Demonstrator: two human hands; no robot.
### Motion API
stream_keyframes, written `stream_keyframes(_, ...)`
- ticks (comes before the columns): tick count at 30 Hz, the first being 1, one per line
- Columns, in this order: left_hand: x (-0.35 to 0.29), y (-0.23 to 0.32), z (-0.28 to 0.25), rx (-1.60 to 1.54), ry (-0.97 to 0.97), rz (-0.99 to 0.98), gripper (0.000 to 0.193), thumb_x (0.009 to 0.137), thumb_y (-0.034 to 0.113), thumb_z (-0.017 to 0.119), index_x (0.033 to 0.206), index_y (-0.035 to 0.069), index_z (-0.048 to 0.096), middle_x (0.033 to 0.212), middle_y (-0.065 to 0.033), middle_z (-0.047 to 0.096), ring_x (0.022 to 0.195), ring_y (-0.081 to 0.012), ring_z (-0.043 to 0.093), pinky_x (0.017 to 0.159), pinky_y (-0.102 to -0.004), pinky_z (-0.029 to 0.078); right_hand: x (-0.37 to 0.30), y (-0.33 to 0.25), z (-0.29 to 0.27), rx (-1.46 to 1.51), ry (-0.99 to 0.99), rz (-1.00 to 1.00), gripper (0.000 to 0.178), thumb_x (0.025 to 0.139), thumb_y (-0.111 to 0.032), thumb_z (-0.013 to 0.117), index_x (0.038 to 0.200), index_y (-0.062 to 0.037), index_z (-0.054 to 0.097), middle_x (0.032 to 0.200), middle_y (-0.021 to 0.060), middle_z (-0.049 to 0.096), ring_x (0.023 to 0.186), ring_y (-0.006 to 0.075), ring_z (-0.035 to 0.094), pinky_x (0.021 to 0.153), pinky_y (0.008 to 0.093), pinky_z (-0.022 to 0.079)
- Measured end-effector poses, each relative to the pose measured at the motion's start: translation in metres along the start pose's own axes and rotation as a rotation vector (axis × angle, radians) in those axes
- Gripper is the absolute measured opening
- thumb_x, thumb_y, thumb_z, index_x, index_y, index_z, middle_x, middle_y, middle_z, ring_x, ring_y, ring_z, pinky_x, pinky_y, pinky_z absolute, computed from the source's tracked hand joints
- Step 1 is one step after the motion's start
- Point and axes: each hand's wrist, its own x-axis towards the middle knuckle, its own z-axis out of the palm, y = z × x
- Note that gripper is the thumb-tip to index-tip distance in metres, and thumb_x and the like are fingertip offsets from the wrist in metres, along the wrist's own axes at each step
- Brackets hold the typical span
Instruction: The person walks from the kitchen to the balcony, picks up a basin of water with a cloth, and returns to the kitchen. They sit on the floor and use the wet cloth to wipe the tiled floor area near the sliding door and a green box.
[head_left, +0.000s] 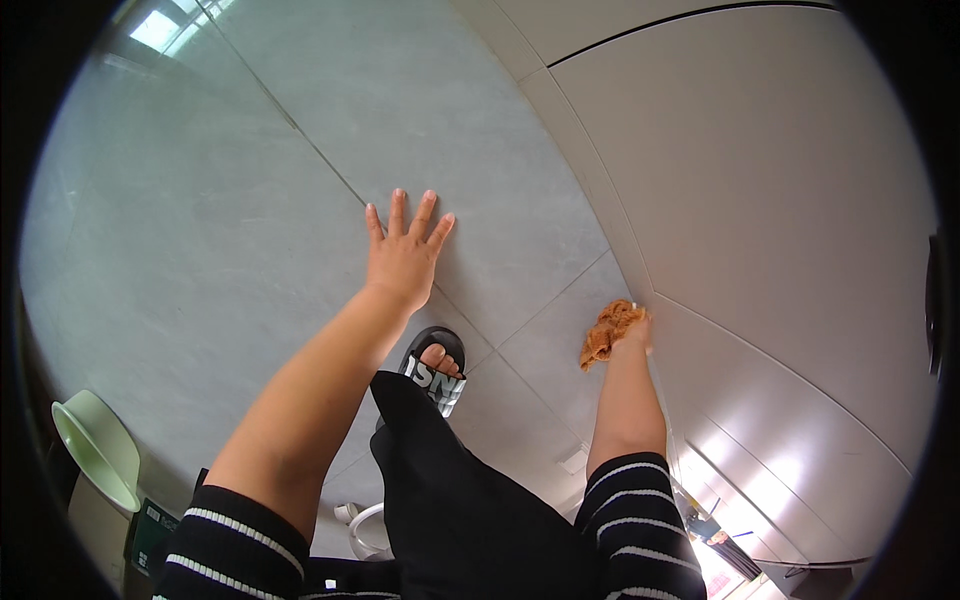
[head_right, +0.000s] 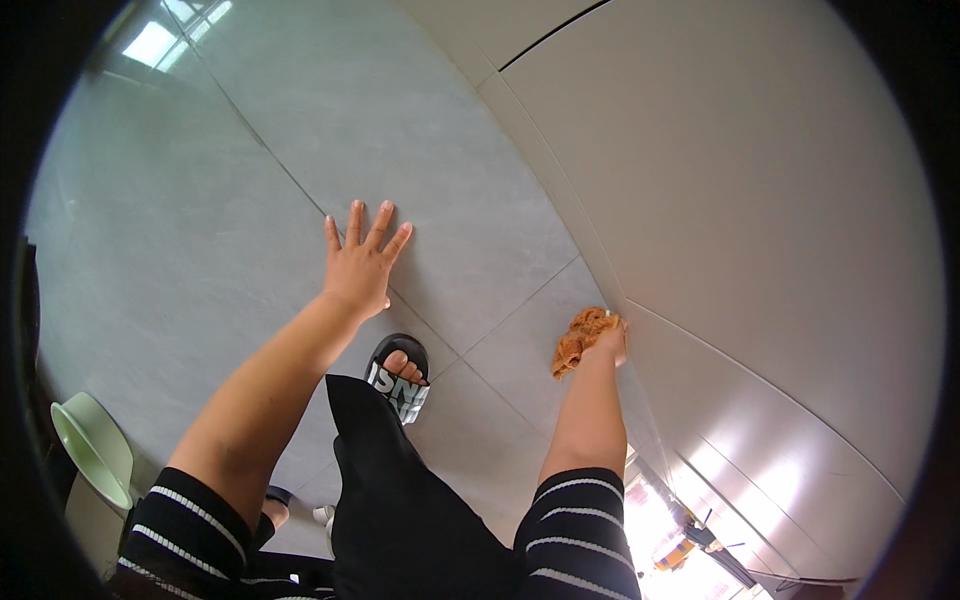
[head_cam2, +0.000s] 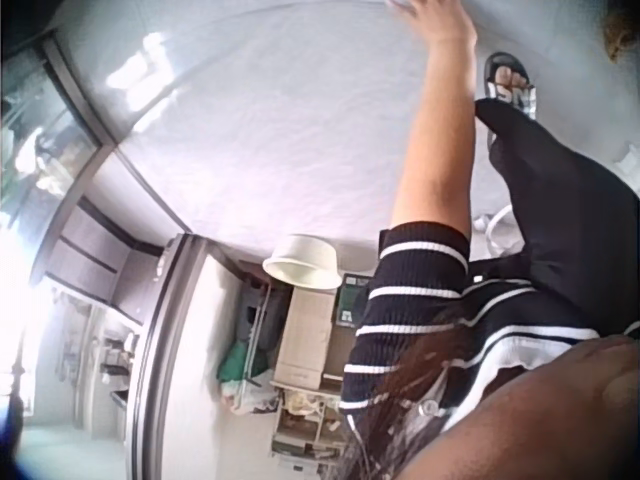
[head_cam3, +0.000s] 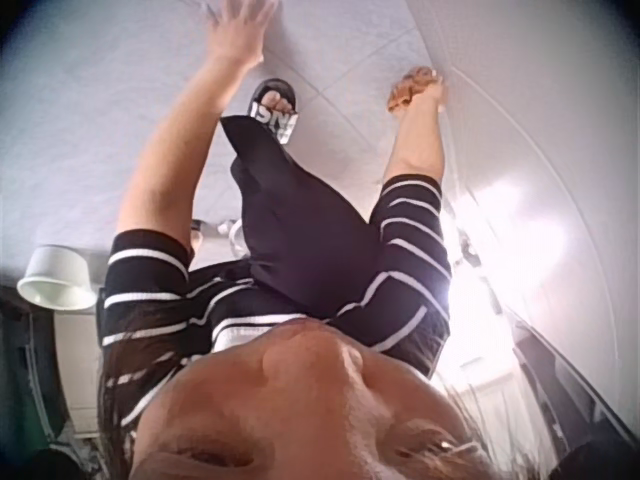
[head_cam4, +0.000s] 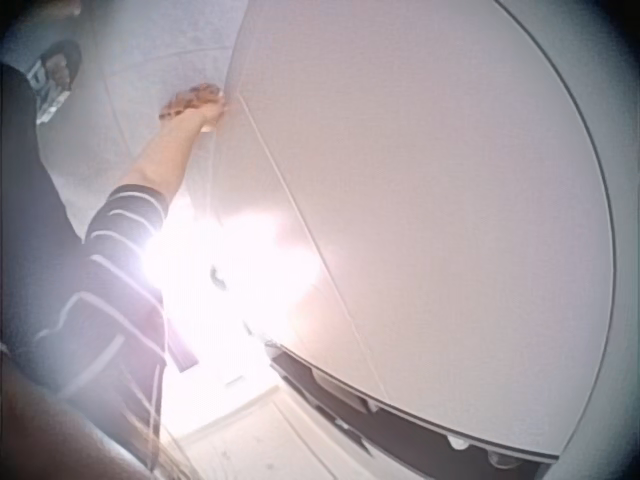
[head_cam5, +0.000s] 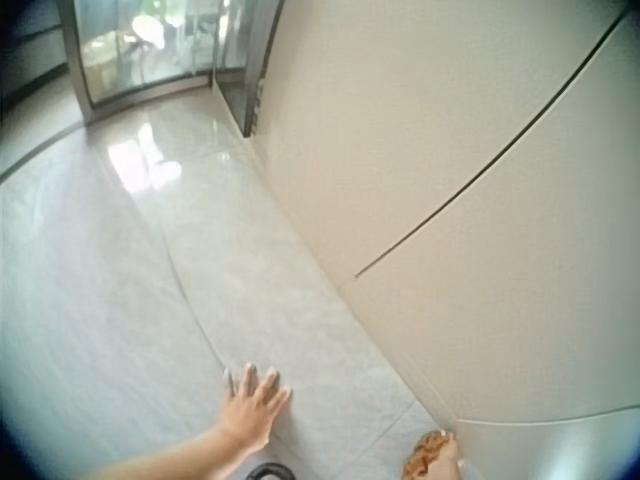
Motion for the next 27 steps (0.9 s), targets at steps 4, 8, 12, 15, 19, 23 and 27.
stream_keyframes(4,0.001,0.001,0.005,-0.008,0.006,0.015,0.107,0.066,0.034,0.084,0.151,0.031,0.019,0.160,-0.0029,0.006,0.145,-0.0390,0.005,0.113,-0.0632,0.012,-0.037,0.008,0.023,-0.568,0.050,-0.246,0.047,0.075,-0.042,0.063,0.113,-0.0142,0.065,0.114,0.0064,0.064,0.117,0.0242,0.050,0.089,0.0404,0.047)
stream_keyframes(8,-0.001,0.003,-0.005,-0.026,-0.034,0.000,0.108,0.065,0.032,0.085,0.151,0.031,0.020,0.160,-0.0029,0.006,0.145,-0.0385,0.005,0.113,-0.0634,0.011,-0.074,0.032,0.090,-0.542,-0.101,-0.978,0.045,0.079,-0.039,0.057,0.113,-0.0098,0.061,0.119,0.0098,0.059,0.110,0.0297,0.053,0.088,0.0433,0.045)
stream_keyframes(12,-0.003,0.006,-0.019,-0.036,-0.112,-0.006,0.110,0.064,0.033,0.085,0.151,0.032,0.019,0.160,-0.0029,0.006,0.145,-0.0377,0.005,0.113,-0.0640,0.009,-0.201,-0.013,0.141,-0.514,-0.494,-1.489,0.050,0.084,-0.031,0.060,0.129,-0.0132,0.049,0.128,0.0082,0.052,0.122,0.0301,0.044,0.098,0.0513,0.035)
stream_keyframes(15,-0.002,0.010,-0.024,-0.011,-0.138,-0.009,0.112,0.063,0.035,0.086,0.152,0.032,0.017,0.160,-0.0030,0.004,0.146,-0.0374,0.004,0.112,-0.0642,0.009,-0.234,-0.039,0.149,-0.609,-0.510,-1.586,0.047,0.087,-0.031,0.059,0.131,-0.0191,0.049,0.133,0.0016,0.049,0.125,0.0249,0.041,0.100,0.0520,0.032)
stream_keyframes(19,-0.001,0.014,-0.025,0.012,-0.151,-0.013,0.114,0.061,0.036,0.086,0.152,0.033,0.017,0.160,-0.0031,0.004,0.146,-0.0373,0.005,0.112,-0.0645,0.009,-0.171,-0.044,0.122,-0.801,-0.586,-1.688,0.033,0.091,-0.027,0.055,0.124,-0.0264,0.055,0.134,-0.0025,0.049,0.128,0.0203,0.039,0.102,0.0495,0.032)
stream_keyframes(23,-0.002,0.013,-0.019,0.022,-0.132,-0.018,0.115,0.060,0.036,0.087,0.151,0.032,0.018,0.160,-0.0032,0.005,0.146,-0.0368,0.006,0.112,-0.0647,0.009,-0.082,-0.010,0.044,-1.094,-0.477,-1.314,0.029,0.091,-0.026,0.054,0.121,-0.0284,0.055,0.130,-0.0022,0.052,0.126,0.0185,0.042,0.104,0.0446,0.032)
stream_keyframes(27,-0.006,0.016,-0.023,0.062,-0.130,-0.035,0.110,0.064,0.037,0.085,0.151,0.032,0.018,0.160,-0.0017,0.007,0.145,-0.0365,0.009,0.112,-0.0652,0.013,0.062,0.076,-0.030,-0.984,-0.249,-1.233,0.036,0.094,-0.028,0.052,0.129,-0.0211,0.050,0.129,0.0019,0.054,0.126,0.0221,0.044,0.105,0.0395,0.034)
